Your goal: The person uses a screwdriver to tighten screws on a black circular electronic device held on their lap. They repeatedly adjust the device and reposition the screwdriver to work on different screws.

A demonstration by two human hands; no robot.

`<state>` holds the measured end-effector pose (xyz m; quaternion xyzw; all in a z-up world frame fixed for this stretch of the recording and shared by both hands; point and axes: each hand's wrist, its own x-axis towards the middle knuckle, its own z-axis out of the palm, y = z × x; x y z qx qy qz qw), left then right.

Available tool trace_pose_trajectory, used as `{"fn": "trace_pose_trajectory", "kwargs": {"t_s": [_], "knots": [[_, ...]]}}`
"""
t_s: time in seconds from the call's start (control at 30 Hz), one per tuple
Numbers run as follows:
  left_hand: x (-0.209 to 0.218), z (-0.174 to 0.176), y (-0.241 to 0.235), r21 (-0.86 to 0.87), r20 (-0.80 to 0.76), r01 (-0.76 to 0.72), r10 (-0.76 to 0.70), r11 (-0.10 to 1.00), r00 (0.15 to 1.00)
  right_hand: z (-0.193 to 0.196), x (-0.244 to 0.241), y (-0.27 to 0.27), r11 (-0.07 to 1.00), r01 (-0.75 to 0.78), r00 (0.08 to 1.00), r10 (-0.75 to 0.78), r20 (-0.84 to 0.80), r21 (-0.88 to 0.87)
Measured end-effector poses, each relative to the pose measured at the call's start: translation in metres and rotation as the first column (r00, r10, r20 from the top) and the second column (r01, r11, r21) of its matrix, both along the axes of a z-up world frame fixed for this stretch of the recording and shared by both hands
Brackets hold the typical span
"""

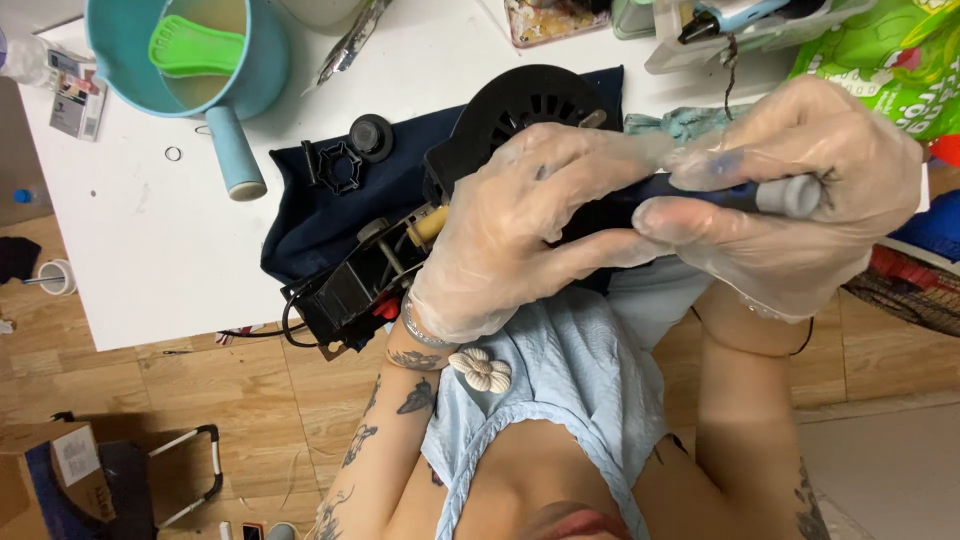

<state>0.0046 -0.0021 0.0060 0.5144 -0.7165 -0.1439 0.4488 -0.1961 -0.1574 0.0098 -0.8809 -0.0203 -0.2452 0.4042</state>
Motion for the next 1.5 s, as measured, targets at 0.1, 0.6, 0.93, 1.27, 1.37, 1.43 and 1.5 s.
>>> {"fn": "trace_pose_trajectory", "kwargs": {"t_s": [0.1,0.6,0.93,1.27,1.37,1.43,1.5], "knots": [[-0.001,-0.001,-0.002,0.039,0.057,-0.014,0.011,0.999,0.998,-0.025,-0.028,0.017,0.793,0.504,0.739,-0.601,-0.305,-0.343],[0.000,-0.024,-0.002,-0.151,0.041,-0.075,0.083,0.986,0.996,-0.001,0.005,0.044,0.943,0.299,0.923,-0.324,0.205,0.143],[0.011,-0.044,0.041,-0.028,0.301,-0.418,0.406,0.908,0.863,-0.001,0.016,0.036,0.881,0.474,0.854,-0.462,0.241,0.011],[0.011,-0.011,0.027,0.234,0.615,-0.529,0.298,0.816,0.730,-0.047,0.027,0.020,0.722,-0.453,0.804,0.078,0.589,0.523],[0.015,-0.018,0.030,0.271,0.592,-0.522,0.287,0.809,0.753,-0.042,0.020,0.018,0.812,-0.387,0.829,0.101,0.549,0.436],[0.017,-0.023,0.031,0.298,0.560,-0.509,0.284,0.807,0.778,-0.040,0.007,0.003,0.814,-0.392,0.856,0.151,0.495,0.429],[0.019,-0.024,0.032,0.283,0.476,-0.478,0.311,0.831,0.822,-0.028,-0.004,-0.018,0.860,-0.392,0.919,0.348,0.186,0.328]]}}
